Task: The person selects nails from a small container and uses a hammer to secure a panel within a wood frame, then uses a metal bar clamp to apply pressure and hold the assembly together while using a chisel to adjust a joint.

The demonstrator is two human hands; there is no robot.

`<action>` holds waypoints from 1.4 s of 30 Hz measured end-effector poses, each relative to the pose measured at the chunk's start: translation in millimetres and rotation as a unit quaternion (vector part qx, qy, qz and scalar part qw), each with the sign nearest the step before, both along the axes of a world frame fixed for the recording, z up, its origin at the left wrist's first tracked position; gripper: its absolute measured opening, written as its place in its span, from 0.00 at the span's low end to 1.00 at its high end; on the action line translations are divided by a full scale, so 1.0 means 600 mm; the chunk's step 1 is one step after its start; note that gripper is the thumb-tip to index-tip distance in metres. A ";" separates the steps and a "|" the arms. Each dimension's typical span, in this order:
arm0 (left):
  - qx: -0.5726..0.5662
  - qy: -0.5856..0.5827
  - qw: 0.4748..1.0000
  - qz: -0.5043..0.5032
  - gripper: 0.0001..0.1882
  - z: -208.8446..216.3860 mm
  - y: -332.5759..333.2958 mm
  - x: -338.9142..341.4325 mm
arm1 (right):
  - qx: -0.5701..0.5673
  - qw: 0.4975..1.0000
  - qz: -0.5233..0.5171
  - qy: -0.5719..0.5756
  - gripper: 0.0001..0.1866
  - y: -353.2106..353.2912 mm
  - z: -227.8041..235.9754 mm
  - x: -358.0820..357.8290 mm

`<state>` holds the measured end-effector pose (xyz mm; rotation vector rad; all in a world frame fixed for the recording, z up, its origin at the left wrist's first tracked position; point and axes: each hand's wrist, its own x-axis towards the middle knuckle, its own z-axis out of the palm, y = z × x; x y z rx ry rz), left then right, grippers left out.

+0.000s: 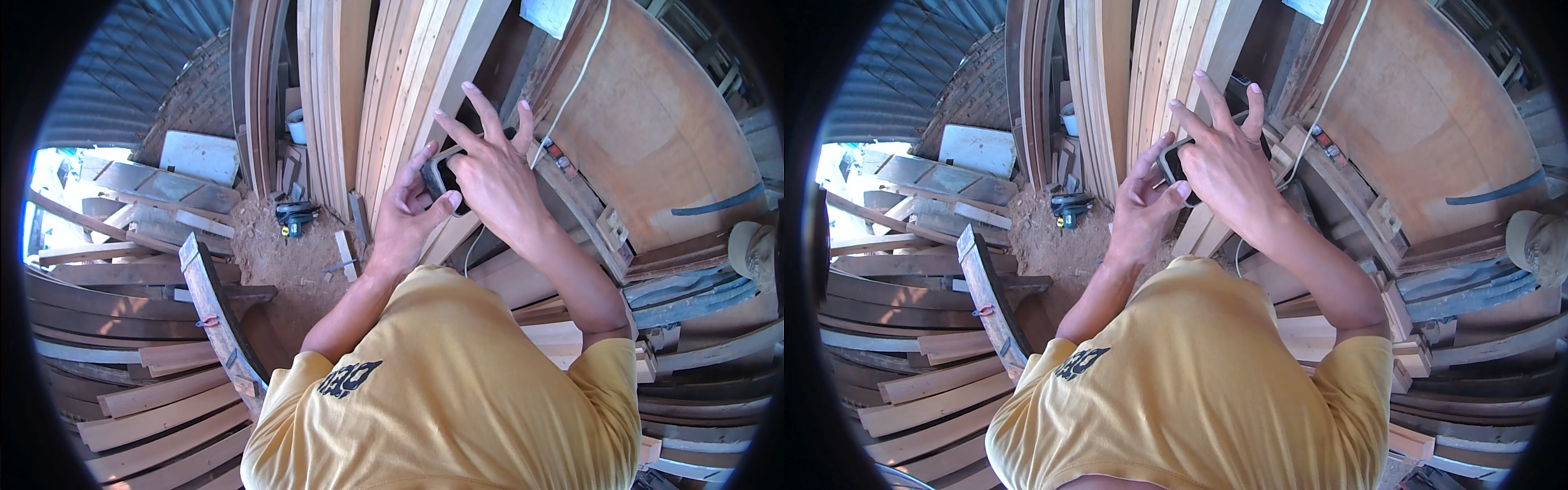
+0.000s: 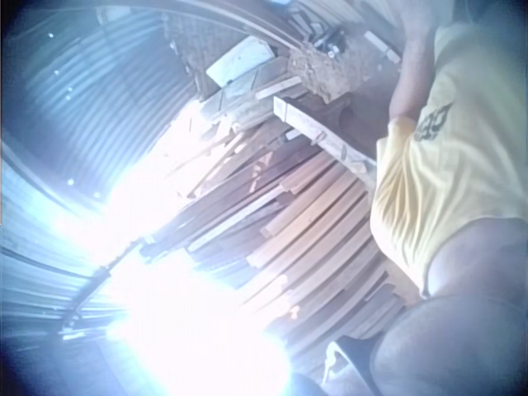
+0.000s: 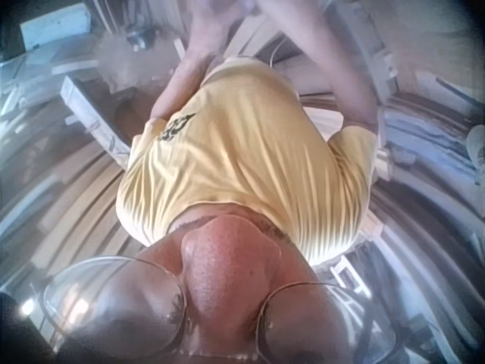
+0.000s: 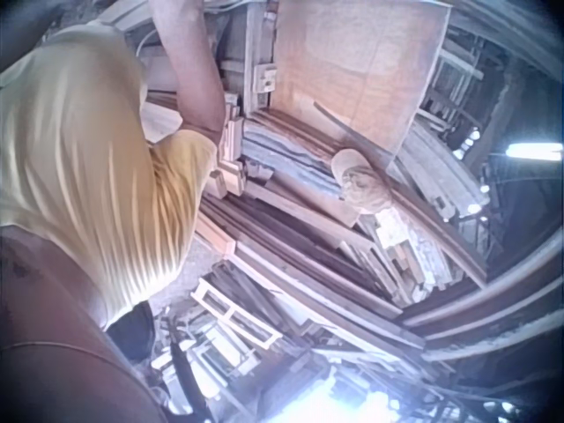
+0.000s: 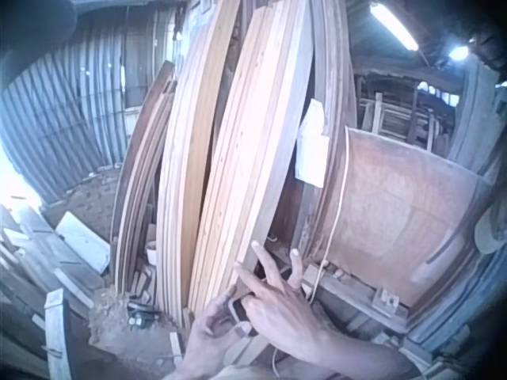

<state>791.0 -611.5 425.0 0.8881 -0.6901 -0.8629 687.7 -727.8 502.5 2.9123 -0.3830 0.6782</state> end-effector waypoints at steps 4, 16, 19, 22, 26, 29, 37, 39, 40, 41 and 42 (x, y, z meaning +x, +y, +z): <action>0.003 0.002 1.000 0.001 0.41 -0.007 0.001 -0.001 | 0.013 0.999 -0.030 0.015 0.05 0.005 -0.005 -0.002; 0.026 -0.018 0.999 0.011 0.42 -0.008 0.003 0.006 | 0.038 0.999 -0.010 -0.024 0.08 -0.020 -0.020 -0.001; 0.016 -0.015 1.000 0.013 0.42 -0.001 0.005 0.002 | 0.026 0.999 -0.003 -0.027 0.08 -0.017 -0.017 -0.002; 0.016 -0.026 0.999 0.021 0.42 -0.001 0.009 -0.002 | 0.018 1.000 -0.013 -0.014 0.08 -0.008 -0.012 -0.001; 0.026 -0.045 0.998 0.021 0.42 -0.003 0.012 0.000 | 0.008 1.000 -0.005 -0.001 0.09 0.000 -0.015 0.001; 0.033 -0.045 0.998 0.028 0.42 -0.001 0.011 0.001 | -0.003 0.998 0.058 0.007 0.07 -0.015 -0.016 0.011; 0.028 0.002 1.000 0.002 0.40 -0.004 0.020 0.005 | 0.079 0.986 0.148 0.019 0.03 -0.041 -0.001 0.003; 0.033 0.007 0.999 0.002 0.40 -0.004 0.025 0.007 | 0.078 0.984 0.160 0.014 0.05 -0.042 0.001 -0.003; 0.034 0.024 0.999 -0.001 0.39 -0.008 0.028 0.009 | 0.092 0.982 0.162 -0.030 0.04 -0.047 -0.001 -0.009; 0.034 0.043 0.998 -0.006 0.38 -0.009 0.029 0.008 | 0.105 0.979 0.162 -0.072 0.03 -0.051 -0.004 -0.014; 0.032 0.045 0.998 -0.002 0.38 -0.008 0.031 0.008 | 0.139 0.971 0.169 -0.100 0.04 -0.052 -0.005 -0.017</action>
